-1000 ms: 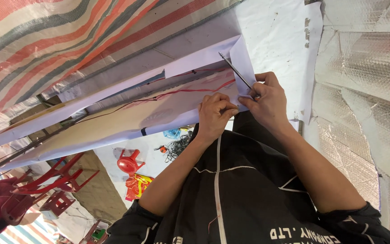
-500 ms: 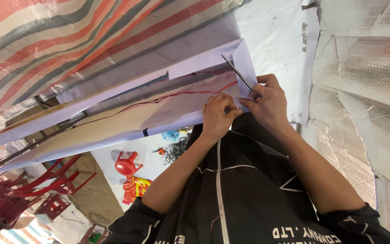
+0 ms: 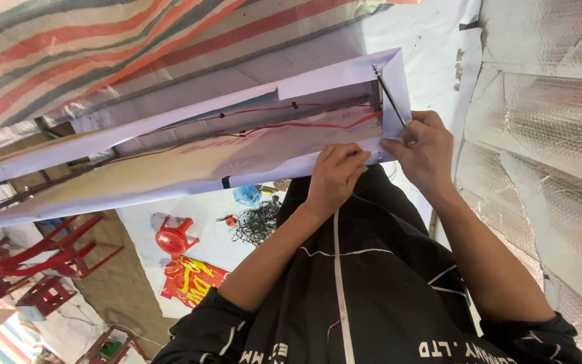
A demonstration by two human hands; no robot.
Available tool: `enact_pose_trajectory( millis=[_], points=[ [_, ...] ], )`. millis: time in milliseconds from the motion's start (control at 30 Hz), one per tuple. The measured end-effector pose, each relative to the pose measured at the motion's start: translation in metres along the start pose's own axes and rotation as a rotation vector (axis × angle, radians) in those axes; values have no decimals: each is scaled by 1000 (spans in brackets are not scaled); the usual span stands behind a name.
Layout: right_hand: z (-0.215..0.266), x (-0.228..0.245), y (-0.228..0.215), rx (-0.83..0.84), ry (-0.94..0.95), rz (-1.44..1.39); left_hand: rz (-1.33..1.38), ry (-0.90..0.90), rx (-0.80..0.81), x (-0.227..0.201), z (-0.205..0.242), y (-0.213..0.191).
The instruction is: The person assembles a lightbox by securing a white frame to a yellow panel using a screwdriver. They tighten screws at the corners and along the edges to attach the frame to the panel.
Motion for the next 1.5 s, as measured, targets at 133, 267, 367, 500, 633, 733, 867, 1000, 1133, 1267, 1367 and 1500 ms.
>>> enact_pose_trajectory(
  millis=[133,267,367,500,633,733,867,1000,1133,1267,1367,1500],
  points=[
    [1,-2,-4,-12,7,8,-310,145,-119,-21,2,0],
    [2,8,-4,-12,-3,11,-393,173,-174,-29,-2,-1],
    [1,8,-5,-8,-10,50,-465,192,-187,-33,-4,-2],
    [-1,11,-4,35,10,118,-499,220,-137,-37,-7,1],
    [6,24,-20,65,96,28,-483,208,-115,-41,-13,-6],
    [40,77,-45,-34,266,44,-583,197,-56,-43,-19,-12],
    [142,26,-42,-113,535,-324,-530,195,-20,-39,-19,-4],
    [213,-3,4,-10,654,-916,-557,193,-45,-40,-20,-9],
    [198,27,-24,-151,673,-606,-538,184,-74,-40,-21,-10],
    [194,38,-63,-318,604,-433,-552,181,-106,-39,-21,-12],
    [210,32,-75,-398,669,-917,-551,190,-125,-40,-20,-12],
    [184,103,-65,-71,530,-319,-512,167,-68,-35,-17,-2]
  ],
)
Point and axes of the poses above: each hand's wrist, its own z-axis away from the middle knuckle, its own y-axis out of the palm, x = y × z, the point moved 10 cm from there along -z, towards the middle knuckle, and after that the axes turned 14 degrees about -z, right-handed, at the moved point
